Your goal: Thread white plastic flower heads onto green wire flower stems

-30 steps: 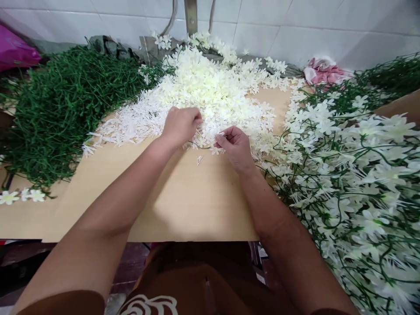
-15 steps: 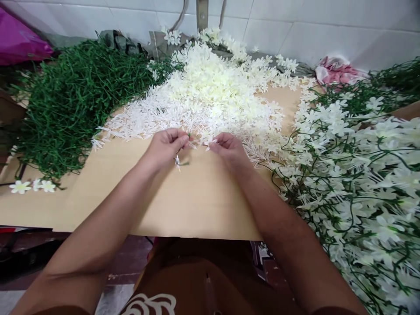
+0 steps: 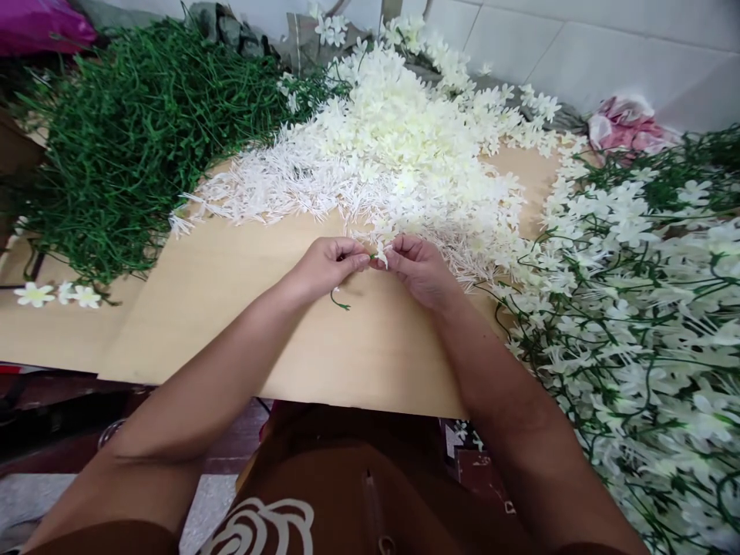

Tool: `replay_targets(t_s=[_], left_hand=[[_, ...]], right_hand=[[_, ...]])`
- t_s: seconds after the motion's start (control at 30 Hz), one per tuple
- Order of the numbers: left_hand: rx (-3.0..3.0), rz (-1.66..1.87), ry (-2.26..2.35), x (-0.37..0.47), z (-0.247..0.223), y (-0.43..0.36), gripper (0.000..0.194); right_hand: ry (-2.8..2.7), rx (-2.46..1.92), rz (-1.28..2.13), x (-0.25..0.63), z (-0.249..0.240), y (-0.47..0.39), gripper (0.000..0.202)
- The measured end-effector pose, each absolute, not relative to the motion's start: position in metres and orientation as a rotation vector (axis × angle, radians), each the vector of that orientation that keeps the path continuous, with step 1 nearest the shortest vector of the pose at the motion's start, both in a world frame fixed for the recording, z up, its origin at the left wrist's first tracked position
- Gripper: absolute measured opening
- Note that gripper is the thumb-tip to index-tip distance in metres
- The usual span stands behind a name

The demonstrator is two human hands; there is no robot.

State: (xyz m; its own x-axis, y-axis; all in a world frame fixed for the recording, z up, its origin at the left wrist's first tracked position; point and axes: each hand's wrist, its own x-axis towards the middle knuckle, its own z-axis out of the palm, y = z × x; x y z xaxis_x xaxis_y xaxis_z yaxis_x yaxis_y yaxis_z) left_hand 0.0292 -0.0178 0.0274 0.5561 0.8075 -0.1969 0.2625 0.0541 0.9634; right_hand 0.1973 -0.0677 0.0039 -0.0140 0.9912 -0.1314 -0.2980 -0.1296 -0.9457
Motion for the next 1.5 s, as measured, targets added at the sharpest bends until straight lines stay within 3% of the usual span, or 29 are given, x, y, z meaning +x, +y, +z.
replay_targets(t_s=[0.37,0.7,0.93,1.5], left_hand=[[1.465,0.519,0.954,0.031,0.030,-0.019,0.015],[1.599,0.502,0.940,0.029,0.026,-0.016,0.015],[1.611,0.456,0.929,0.029,0.025,-0.016,0.006],[1.529,0.382,0.856,0.026,0.028,-0.018,0.009]], right_hand=[[-0.950,-1.096,1.351,0.196,0.000,-0.068,0.042],[-1.175,-1.257,1.036,0.190,0.004,-0.072,0.040],[-1.186,-1.279,1.103,0.189,0.001,-0.072,0.042],[-1.206,-1.161,1.397,0.197,0.003,-0.070,0.042]])
